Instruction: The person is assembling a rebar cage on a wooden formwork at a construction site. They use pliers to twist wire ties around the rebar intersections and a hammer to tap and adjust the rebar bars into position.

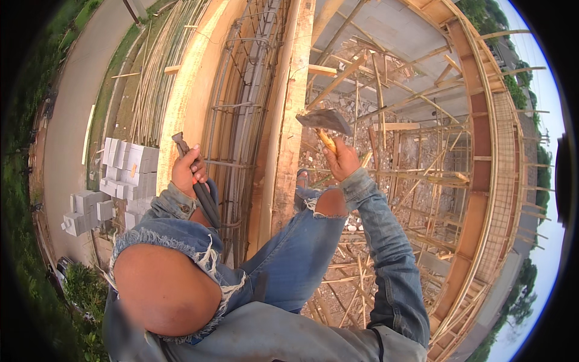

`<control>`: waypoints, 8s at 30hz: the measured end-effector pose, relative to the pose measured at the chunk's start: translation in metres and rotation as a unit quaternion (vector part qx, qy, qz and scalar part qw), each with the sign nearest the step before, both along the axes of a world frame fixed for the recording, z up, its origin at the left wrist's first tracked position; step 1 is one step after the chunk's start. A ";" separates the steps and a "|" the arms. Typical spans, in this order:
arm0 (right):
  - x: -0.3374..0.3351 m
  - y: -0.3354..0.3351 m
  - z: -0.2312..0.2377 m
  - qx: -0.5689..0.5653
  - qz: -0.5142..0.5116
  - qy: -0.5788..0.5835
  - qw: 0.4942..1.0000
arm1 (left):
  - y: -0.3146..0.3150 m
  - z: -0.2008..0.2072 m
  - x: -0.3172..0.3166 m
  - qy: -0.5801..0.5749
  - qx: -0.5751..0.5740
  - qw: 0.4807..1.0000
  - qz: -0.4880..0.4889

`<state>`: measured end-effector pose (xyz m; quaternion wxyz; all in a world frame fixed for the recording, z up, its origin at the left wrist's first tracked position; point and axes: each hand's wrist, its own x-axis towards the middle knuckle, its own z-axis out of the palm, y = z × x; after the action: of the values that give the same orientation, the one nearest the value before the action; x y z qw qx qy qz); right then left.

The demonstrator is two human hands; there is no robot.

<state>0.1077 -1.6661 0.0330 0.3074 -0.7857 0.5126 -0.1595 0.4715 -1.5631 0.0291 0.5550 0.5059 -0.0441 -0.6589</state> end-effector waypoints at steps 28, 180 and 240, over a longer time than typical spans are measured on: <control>-0.013 -0.006 0.026 -0.106 -0.034 -0.160 0.981 | 0.002 0.001 -0.011 -0.017 0.048 0.999 -0.004; 0.167 0.122 0.051 0.206 -0.121 -0.256 0.937 | -0.019 0.008 -0.034 0.199 -0.009 0.979 -0.050; 0.078 0.052 -0.049 0.099 -0.340 -0.042 0.934 | -0.008 0.001 -0.025 0.233 0.103 0.963 -0.088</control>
<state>0.1855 -1.6137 -0.0164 0.3324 -0.5228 0.7488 -0.2357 0.4460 -1.5710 0.0304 0.4344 0.3871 0.1099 -0.8058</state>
